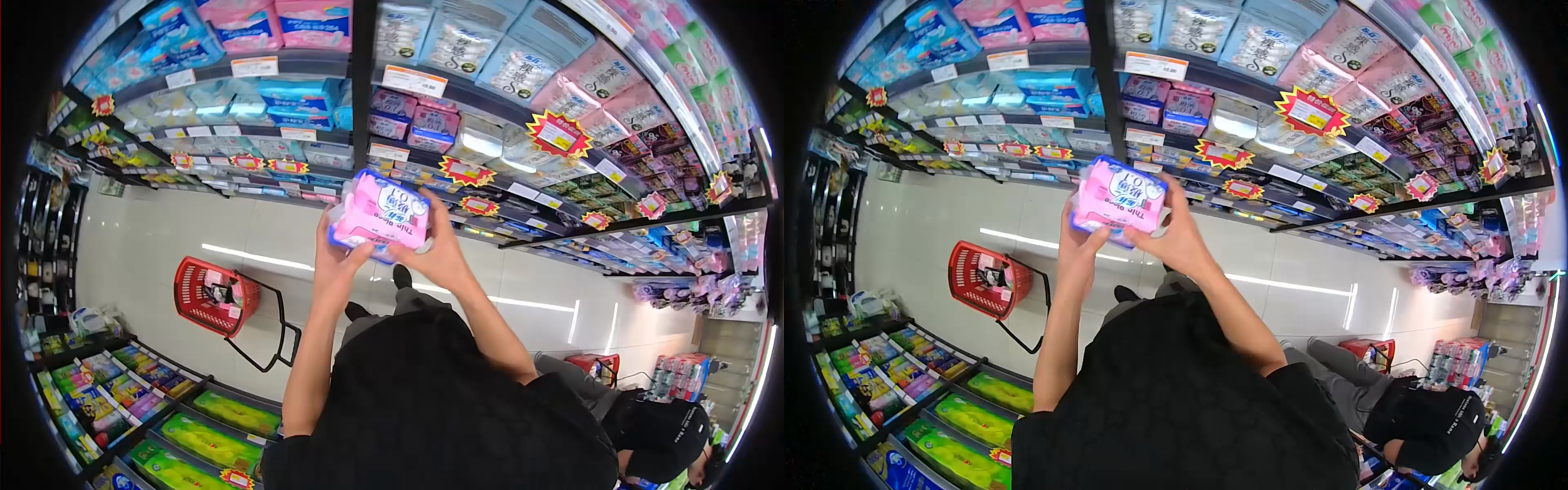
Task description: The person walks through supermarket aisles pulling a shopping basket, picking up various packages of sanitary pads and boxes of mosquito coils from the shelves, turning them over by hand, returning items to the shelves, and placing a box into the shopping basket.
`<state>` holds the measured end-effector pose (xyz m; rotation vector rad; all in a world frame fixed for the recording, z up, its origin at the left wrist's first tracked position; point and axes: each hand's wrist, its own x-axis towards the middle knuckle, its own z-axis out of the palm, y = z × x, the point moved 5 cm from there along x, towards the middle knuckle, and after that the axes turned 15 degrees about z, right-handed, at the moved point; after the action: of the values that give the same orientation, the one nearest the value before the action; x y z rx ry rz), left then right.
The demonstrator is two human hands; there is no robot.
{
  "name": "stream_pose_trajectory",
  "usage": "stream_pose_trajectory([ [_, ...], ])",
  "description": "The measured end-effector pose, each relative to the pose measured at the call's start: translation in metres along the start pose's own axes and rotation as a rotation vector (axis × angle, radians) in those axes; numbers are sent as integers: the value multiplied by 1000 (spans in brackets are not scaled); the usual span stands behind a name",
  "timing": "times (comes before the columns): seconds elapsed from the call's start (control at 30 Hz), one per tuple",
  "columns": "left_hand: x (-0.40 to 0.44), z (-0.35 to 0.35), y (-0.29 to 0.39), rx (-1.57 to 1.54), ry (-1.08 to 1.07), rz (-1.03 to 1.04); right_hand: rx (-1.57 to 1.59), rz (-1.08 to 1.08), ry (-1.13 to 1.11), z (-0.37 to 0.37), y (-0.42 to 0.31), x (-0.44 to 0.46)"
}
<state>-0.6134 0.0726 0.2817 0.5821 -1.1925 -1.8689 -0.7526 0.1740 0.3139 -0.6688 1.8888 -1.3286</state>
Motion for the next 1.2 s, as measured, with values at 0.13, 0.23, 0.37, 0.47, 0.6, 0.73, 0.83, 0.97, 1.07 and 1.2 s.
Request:
stream_pose_trajectory([
  [0.13, 56, 44, -17, 278, -233, 84, -203, -162, 192, -49, -7, 37],
  [0.23, 101, 68, -44, 394, -352, 131, -334, -265, 253, -73, -14, 76],
  [0.37, 142, 98, -59, 431, -315, 214, -339, -385, 293, -92, -20, 117],
  [0.47, 166, 111, -74, 446, -270, 238, -290, -336, 309, -104, -16, 135],
  [0.6, 188, 125, -76, 688, -293, 285, -339, -339, 437, -117, -12, 155],
  [0.73, 211, 126, -94, 920, -324, 366, -472, -308, 447, -124, -1, 178],
  [0.83, 222, 123, -105, 1090, -363, 390, -516, -273, 432, -125, 4, 184],
  [0.97, 210, 124, -105, 838, -320, 238, -520, -309, 411, -125, 8, 183],
  [1.07, 212, 121, -110, 888, -306, 231, -499, -243, 374, -128, 3, 180],
  [1.2, 210, 118, -114, 905, -291, 258, -538, -311, 384, -131, 1, 170],
])
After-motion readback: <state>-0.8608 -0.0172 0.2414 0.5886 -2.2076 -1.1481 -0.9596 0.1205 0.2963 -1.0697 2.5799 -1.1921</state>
